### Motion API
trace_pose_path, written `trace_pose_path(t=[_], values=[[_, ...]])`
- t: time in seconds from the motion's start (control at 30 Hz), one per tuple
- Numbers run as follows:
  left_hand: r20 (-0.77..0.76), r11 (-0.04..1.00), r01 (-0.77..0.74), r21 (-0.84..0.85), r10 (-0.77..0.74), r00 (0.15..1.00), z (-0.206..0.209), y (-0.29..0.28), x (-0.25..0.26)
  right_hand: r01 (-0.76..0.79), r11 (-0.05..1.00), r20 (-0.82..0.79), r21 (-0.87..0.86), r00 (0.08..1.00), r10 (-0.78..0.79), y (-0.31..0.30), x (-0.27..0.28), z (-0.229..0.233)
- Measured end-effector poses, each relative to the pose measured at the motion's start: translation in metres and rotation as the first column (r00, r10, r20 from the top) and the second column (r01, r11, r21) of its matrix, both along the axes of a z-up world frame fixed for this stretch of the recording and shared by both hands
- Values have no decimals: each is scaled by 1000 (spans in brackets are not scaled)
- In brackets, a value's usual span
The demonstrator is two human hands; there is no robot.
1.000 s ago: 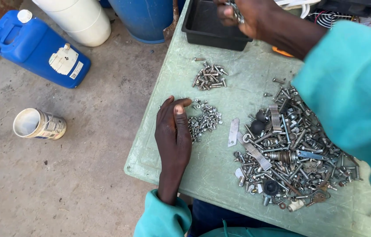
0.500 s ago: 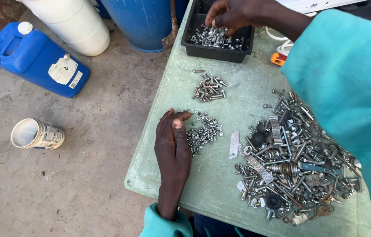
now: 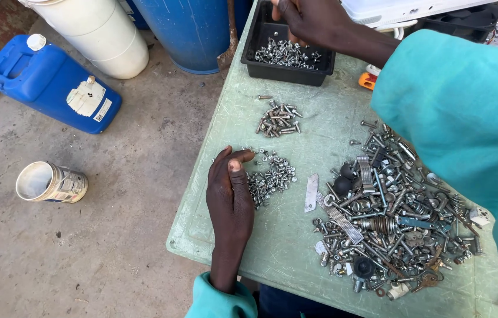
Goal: Sorting through a large pile of mixed screws, bolts, and other small hardware on a workbench
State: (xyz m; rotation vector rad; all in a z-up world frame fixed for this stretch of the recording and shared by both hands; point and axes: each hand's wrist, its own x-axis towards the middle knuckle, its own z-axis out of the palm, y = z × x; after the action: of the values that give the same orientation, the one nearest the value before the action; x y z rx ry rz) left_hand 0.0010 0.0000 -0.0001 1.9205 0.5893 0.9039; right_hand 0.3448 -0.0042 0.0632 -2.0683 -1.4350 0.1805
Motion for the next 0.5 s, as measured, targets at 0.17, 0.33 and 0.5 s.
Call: trace_pose_path(t=[0.17, 0.33, 0.5], values=[[16, 1000, -2, -7, 2, 1000, 2, -1, 0, -105, 994, 230, 18, 968, 98, 1, 14, -10], [30, 1000, -8, -26, 9, 1000, 4, 0, -2, -265, 964, 17, 35, 964, 265, -13, -27, 20], [85, 995, 7, -99, 1, 996, 10, 2, -4, -207, 943, -46, -260, 978, 202, -46, -105, 32]])
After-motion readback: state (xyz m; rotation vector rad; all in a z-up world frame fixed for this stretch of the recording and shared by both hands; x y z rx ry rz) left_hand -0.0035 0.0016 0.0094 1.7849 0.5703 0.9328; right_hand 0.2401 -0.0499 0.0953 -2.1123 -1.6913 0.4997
